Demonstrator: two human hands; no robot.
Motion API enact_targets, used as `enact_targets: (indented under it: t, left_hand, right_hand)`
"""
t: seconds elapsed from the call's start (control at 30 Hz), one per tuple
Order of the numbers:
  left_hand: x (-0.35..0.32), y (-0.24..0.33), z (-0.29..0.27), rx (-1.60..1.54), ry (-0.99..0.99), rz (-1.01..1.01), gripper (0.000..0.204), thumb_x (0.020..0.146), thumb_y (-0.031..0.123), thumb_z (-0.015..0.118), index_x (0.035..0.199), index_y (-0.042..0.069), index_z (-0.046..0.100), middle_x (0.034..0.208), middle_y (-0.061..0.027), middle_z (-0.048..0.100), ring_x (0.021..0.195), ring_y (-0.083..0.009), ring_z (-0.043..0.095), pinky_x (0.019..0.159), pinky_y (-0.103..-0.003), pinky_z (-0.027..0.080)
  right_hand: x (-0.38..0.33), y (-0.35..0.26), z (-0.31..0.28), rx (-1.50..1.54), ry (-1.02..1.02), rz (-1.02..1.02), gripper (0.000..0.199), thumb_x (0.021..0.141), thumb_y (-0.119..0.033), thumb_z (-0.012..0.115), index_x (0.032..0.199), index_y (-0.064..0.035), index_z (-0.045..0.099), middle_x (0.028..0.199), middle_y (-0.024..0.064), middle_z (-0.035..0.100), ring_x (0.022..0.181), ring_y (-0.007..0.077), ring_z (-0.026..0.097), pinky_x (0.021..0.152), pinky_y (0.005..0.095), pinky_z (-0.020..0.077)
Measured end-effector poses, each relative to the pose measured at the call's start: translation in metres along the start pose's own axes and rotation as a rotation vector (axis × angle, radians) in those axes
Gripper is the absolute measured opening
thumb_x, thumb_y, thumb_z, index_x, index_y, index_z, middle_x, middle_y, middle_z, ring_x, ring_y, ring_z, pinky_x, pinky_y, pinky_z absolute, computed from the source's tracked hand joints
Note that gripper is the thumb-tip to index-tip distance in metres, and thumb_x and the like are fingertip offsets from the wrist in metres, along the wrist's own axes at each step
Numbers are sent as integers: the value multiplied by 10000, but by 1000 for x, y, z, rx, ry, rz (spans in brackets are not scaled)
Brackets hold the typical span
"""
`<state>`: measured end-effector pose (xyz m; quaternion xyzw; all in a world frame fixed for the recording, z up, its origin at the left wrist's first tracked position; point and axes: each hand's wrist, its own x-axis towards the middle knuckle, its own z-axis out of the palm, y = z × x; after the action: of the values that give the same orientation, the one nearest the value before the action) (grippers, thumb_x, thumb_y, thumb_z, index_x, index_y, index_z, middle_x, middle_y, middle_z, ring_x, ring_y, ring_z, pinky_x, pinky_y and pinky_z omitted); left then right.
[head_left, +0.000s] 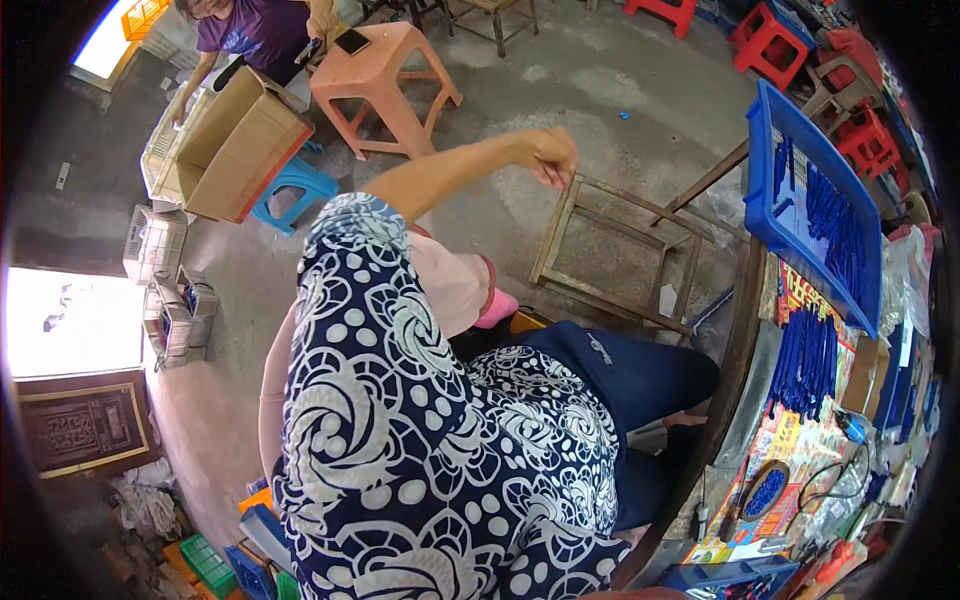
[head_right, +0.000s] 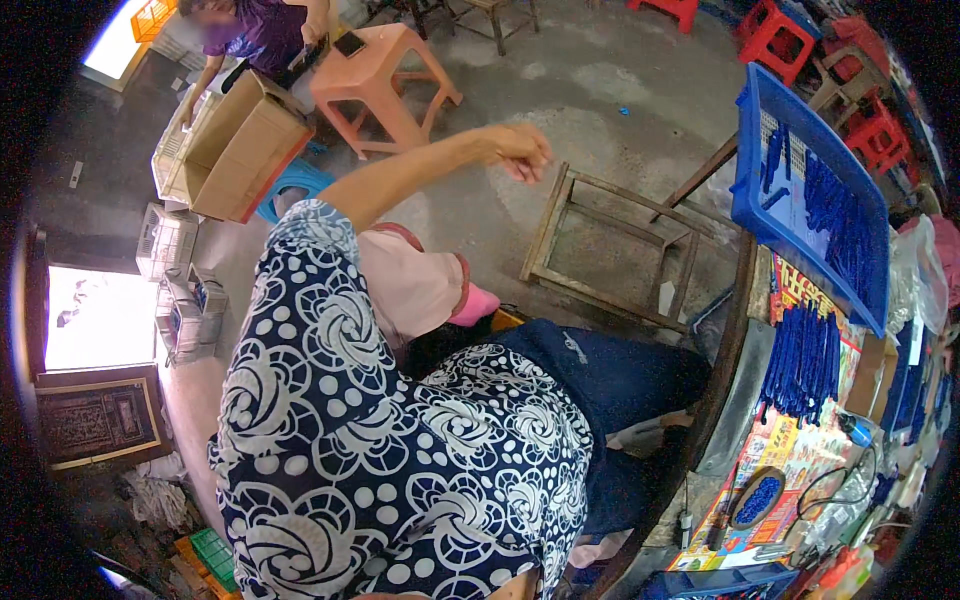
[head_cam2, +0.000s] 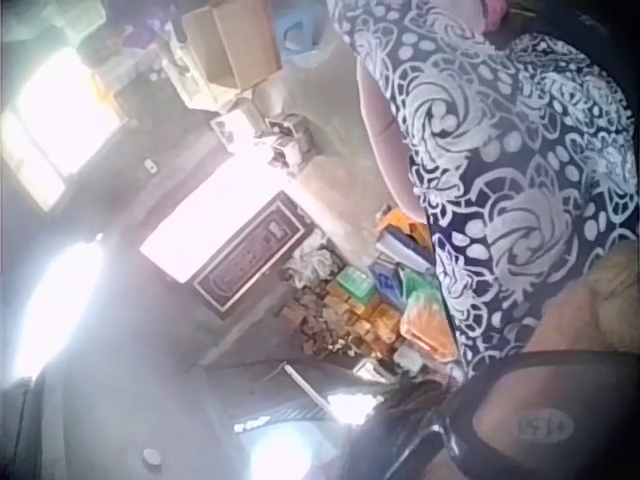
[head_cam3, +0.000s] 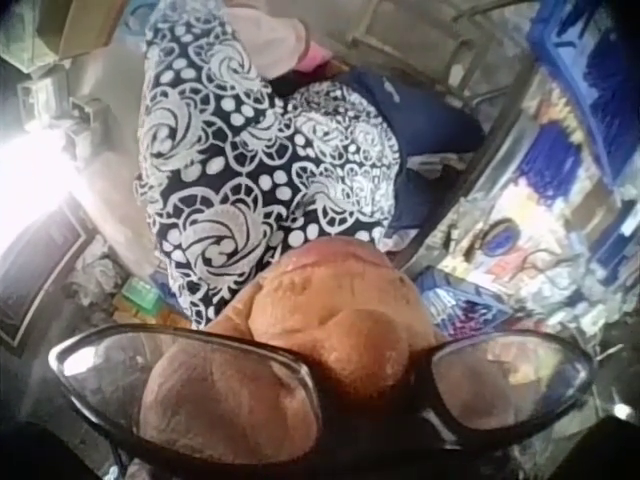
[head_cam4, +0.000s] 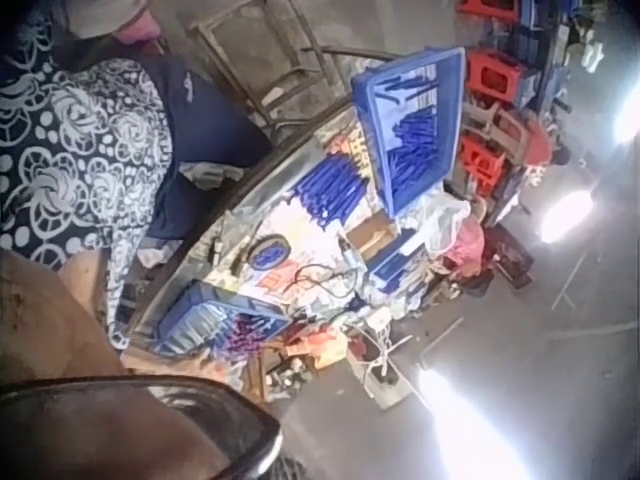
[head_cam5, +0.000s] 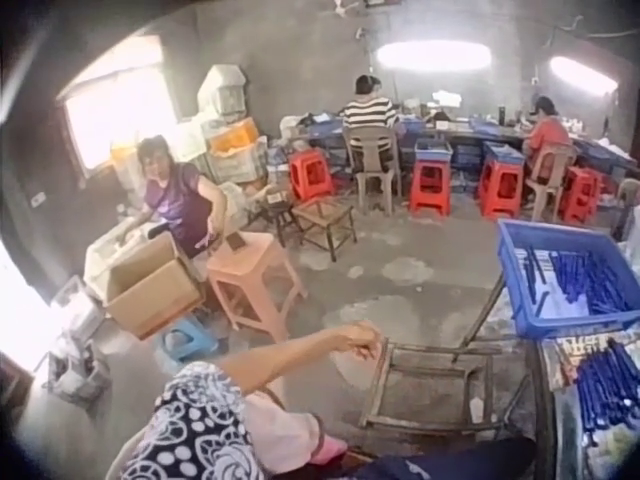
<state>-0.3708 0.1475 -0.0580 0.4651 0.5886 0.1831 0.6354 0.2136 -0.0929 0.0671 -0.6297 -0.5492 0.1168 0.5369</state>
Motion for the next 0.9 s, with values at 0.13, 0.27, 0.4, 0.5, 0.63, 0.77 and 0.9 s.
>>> enact_targets:
  t: [0.13,0.27,0.4,0.5,0.63,0.77,0.9]
  left_hand:
    - [-36,-28,-78,-115,76,33,111,733,101,554,820,32,562,733,-120,621,600,-180,616,501,-294,502]
    - [-69,-65,-142,-255,322,-47,129,745,133,546,835,42,557,776,-111,625,665,-188,627,572,-298,515]
    - [-111,-111,-208,-244,475,-95,295,788,193,515,1013,4,497,892,-162,604,760,-262,625,600,-324,513]
    - [-125,-135,-235,-575,588,-23,510,822,321,507,1182,-16,375,1080,-210,527,882,-330,588,642,-374,496]
    - [-128,-128,-232,-920,851,312,715,806,465,516,1263,-26,268,1218,-241,413,1010,-363,522,717,-426,461]
    - [-123,-118,-238,-972,958,484,709,781,486,549,1203,-39,329,1125,-252,472,973,-379,538,739,-456,462]
    - [-111,-137,-264,-1064,1023,497,599,797,414,564,1141,-37,373,1060,-258,499,945,-399,543,748,-477,472]
  right_hand:
    - [15,-2,-25,-44,-19,-47,296,825,-7,432,1108,4,518,1091,147,511,944,254,523,712,310,445]
    - [29,-3,-41,-79,-37,-90,304,828,-12,433,1121,5,512,1106,147,506,956,252,521,711,299,447]
    - [36,-13,-49,-94,-40,-136,312,831,-16,433,1134,6,505,1120,147,501,968,250,519,710,289,449]
    - [43,-14,-47,-93,-35,-179,319,834,-20,434,1144,6,501,1131,147,498,977,248,517,709,282,450]
    - [57,-19,-45,-98,-28,-251,328,837,-25,434,1157,7,495,1146,147,493,989,246,515,708,272,452]
    - [109,-35,-43,-144,-12,-361,334,839,-28,435,1167,8,490,1156,147,489,998,244,513,707,264,453]
    - [69,-139,192,178,-328,-17,262,786,-158,581,1011,-34,534,776,-27,519,573,32,410,490,156,315]
